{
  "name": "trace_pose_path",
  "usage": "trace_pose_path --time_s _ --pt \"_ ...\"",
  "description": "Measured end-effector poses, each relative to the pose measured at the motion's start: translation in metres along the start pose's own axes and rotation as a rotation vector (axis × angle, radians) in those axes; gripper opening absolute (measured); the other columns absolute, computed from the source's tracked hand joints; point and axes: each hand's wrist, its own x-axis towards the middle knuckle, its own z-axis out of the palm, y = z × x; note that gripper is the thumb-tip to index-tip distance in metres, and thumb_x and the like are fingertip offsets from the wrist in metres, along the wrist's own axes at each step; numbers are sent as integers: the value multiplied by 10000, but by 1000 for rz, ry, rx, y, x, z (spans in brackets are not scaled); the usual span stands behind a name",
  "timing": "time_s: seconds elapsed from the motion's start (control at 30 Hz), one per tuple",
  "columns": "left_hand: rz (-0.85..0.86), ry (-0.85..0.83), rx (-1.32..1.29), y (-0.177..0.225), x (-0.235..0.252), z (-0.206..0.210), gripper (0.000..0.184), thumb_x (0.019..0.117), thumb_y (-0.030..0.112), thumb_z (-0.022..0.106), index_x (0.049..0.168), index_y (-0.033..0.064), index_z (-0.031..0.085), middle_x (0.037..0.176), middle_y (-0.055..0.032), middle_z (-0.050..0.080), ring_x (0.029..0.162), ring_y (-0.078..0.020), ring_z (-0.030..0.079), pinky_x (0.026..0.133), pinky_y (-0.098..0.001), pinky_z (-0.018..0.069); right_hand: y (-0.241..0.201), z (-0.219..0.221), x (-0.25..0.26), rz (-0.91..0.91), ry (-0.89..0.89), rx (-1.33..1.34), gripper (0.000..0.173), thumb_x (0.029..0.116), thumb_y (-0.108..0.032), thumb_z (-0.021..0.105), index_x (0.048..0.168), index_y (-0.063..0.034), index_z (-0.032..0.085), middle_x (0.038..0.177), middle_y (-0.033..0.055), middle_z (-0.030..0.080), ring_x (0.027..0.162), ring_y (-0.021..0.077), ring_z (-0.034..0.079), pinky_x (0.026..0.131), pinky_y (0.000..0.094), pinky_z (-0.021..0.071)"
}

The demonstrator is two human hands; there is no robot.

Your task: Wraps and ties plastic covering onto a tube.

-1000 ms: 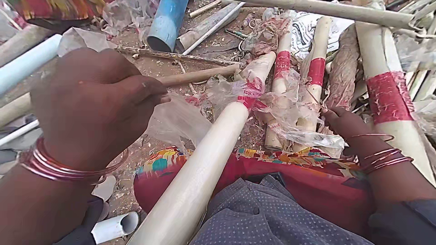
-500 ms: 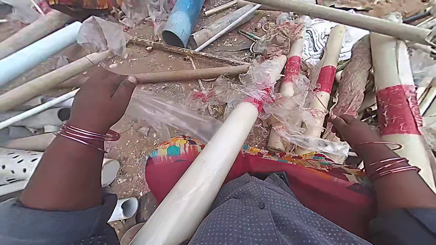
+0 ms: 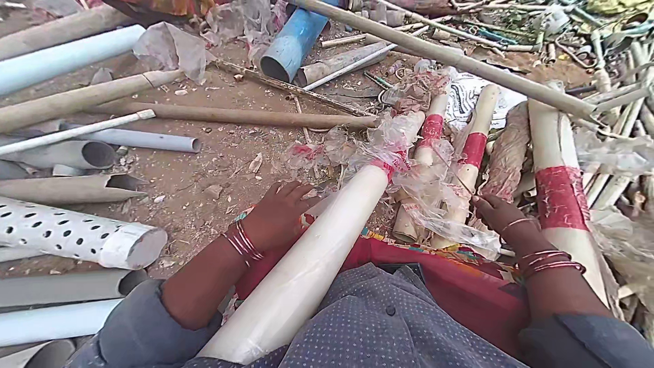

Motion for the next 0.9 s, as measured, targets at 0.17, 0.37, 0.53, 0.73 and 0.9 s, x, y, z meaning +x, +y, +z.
trace_pose_path --time_s 0.17,0.37,0.53,0.73,0.9 --pt "-43 -143 10 10 7 8 585 957 138 688 1515 137 514 1598 -147 426 1482 -394 371 1161 -637 282 -1 1 -1 -2 -12 -7 478 1145 -313 322 1354 55 543 1056 275 625 900 362 603 852 548 463" --pt "-22 -390 229 22 48 3 556 1028 23 514 1560 168 441 1576 -102 457 1474 -362 385 1157 -571 330 -5 3 0 -13 -38 -7 474 1145 -316 319 1351 43 550 1029 235 626 853 308 589 814 494 473" --pt "109 -362 273 19 66 0 349 995 -14 533 1325 22 639 1308 -169 648 1278 -378 571 1011 -556 455 -3 3 0 -13 -35 15 463 1145 -313 317 1350 31 549 1012 217 621 824 288 586 790 482 477" --pt "-30 -372 260 -4 67 -17 325 1002 31 543 1281 95 696 1322 -141 663 1277 -386 576 964 -580 462 -5 4 0 5 -24 59 451 1144 -311 324 1330 29 555 932 152 592 740 210 535 727 415 461" --pt "-238 -393 216 -58 69 -12 341 1056 114 509 1266 261 733 1268 -112 704 1203 -400 637 903 -654 495 -3 6 3 0 -10 56 444 1136 -318 337 1328 2 578 949 118 618 735 158 535 718 366 461"
